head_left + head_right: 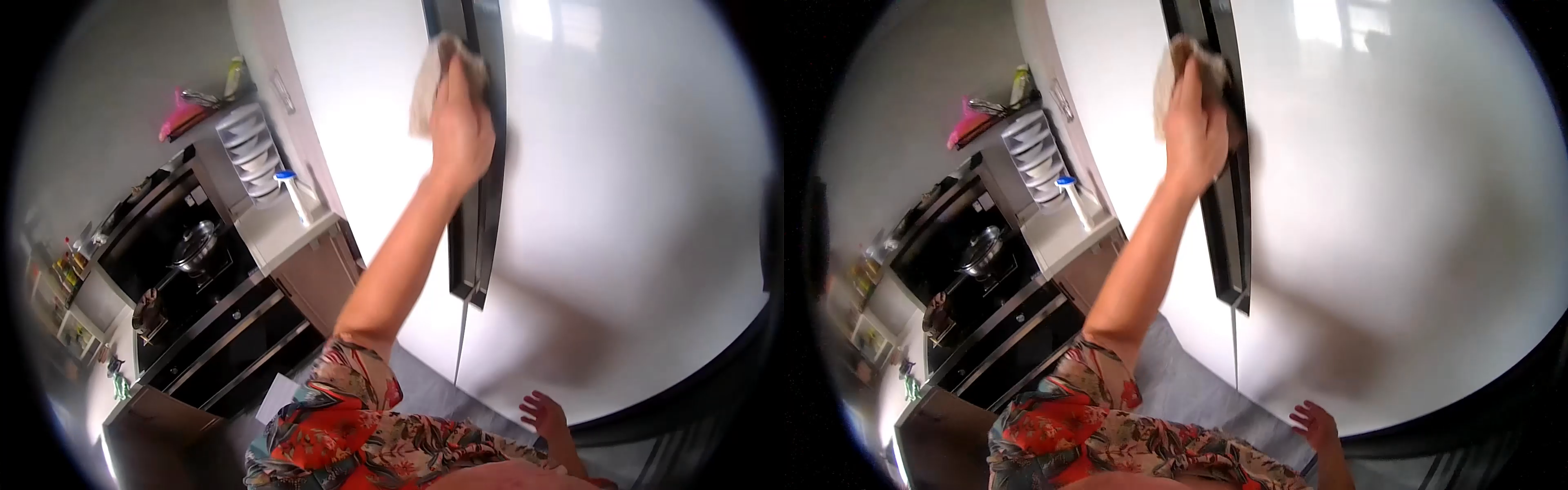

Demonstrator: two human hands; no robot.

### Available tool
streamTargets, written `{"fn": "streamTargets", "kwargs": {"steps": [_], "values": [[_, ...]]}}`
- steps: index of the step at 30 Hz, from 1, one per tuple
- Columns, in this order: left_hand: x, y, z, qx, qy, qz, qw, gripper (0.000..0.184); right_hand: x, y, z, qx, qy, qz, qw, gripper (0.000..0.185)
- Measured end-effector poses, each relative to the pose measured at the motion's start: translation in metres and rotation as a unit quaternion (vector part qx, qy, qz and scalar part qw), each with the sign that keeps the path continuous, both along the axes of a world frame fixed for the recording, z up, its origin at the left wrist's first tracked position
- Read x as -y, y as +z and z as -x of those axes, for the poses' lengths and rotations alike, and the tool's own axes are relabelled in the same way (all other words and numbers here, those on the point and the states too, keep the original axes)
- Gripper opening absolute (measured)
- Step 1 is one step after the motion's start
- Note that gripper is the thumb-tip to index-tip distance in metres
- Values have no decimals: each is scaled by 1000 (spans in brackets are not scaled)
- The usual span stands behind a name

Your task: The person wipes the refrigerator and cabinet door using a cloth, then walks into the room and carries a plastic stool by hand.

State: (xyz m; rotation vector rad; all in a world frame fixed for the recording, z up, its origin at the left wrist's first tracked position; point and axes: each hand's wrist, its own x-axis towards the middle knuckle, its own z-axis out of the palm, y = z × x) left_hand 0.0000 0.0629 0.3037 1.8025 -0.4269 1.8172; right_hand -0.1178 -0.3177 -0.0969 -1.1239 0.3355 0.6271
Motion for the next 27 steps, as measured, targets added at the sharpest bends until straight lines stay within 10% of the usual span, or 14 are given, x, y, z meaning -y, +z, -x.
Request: {"fn": "streamTargets", "kwargs": {"steps": [8, 12, 14, 17, 20, 24, 27], "values": [[-30, 236, 19, -85, 73, -14, 994, 44, 3, -4, -25, 13, -26, -53, 998, 30], [-52, 216, -11, -300, 84, -110, 944, 47, 3, -3, -19, 5, -30, -66, 997, 26], [-40, 122, -17, 62, 133, -113, 983, 49, 0, -8, -29, 21, -6, -66, 998, 24], [-26, 45, -4, -2, 147, -171, 974, 48, -2, -7, -32, 35, 21, -55, 998, 24], [-23, 80, 6, -136, 81, -100, 982, 47, 2, -9, -36, 112, 46, -72, 990, 36], [-45, 197, 0, -26, 149, -69, 986, 40, 2, -43, -40, 215, 56, -109, 969, 54], [-49, 281, 22, -35, 151, -104, 982, 43, 18, -130, -61, 52, 38, -273, 960, 51]]}}
